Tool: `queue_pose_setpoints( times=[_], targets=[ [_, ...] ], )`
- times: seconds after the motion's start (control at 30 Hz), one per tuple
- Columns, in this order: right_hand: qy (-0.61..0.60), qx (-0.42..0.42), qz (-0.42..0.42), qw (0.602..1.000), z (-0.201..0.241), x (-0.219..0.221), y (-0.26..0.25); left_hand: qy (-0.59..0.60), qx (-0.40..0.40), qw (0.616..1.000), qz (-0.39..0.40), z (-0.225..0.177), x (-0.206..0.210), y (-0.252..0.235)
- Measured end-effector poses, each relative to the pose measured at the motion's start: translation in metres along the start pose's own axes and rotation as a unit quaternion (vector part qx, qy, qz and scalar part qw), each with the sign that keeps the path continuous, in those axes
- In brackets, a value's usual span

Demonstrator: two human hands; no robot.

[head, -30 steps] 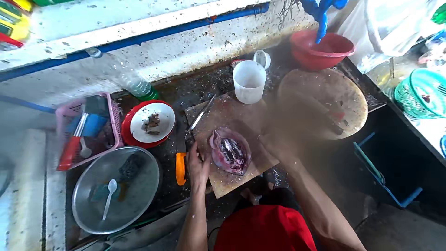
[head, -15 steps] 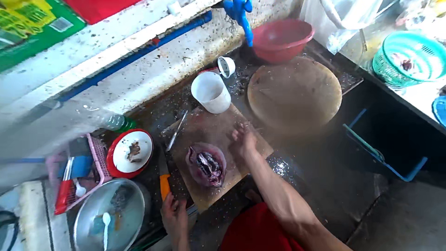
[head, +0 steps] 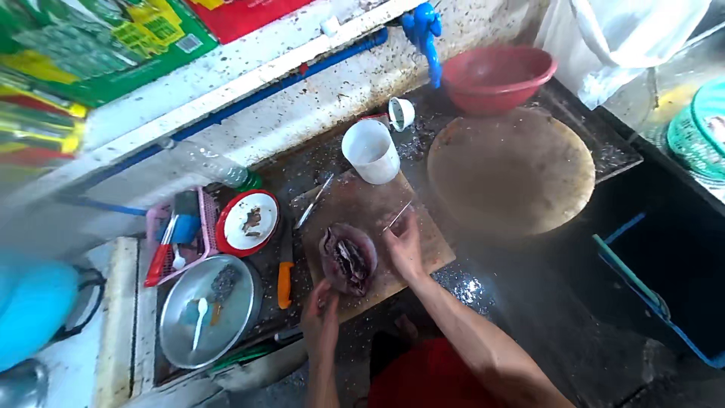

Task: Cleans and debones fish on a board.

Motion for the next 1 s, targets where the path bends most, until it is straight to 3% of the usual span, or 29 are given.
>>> queue_pose_setpoints(
  times=[0.1,0.2,0.27,0.37,0.47,0.57,0.63,0.77,1.0],
  targets=[
    [0.098,-0.010,0.073,0.992,0.002,-0.018,0.004,-0.021,0.008,1.000,0.006,-0.017,0.007,-0.016],
    [0.193,0.006,0.203,0.960,0.011,-0.047,0.019,-0.095,-0.102,0.990,0.027,0.002,-0.003,-0.024],
    [0.201,0.064,0.290,0.934,0.014,-0.065,0.031,-0.037,-0.198,0.978,0.058,0.023,-0.002,-0.022],
    [0.103,0.206,0.370,0.900,0.010,-0.075,0.059,0.113,-0.268,0.954,0.080,0.037,0.019,-0.016],
    [0.019,0.292,0.447,0.845,-0.002,-0.066,0.083,0.110,-0.235,0.965,0.038,0.034,0.041,-0.026],
    [0.016,0.268,0.522,0.809,-0.013,-0.045,0.094,0.032,-0.166,0.985,-0.033,0.030,0.053,-0.037],
    [0.046,0.254,0.547,0.796,-0.015,-0.032,0.094,0.057,-0.146,0.986,-0.050,0.033,0.057,-0.038],
    [0.048,0.276,0.586,0.761,-0.019,-0.020,0.086,0.215,-0.110,0.970,-0.024,0.049,0.054,-0.018],
    [0.125,0.361,0.647,0.659,-0.035,-0.004,0.065,0.302,-0.062,0.951,0.035,0.072,0.052,-0.003]
  ],
)
Point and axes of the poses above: each hand's wrist, its own y-axis away from the middle knuckle, its own x-axis out of the palm, z = x × y, the point moved 2 cm from there along -y, towards the middle knuckle, and after that the axes turned 12 degrees about -x, right-handed, at the moved point
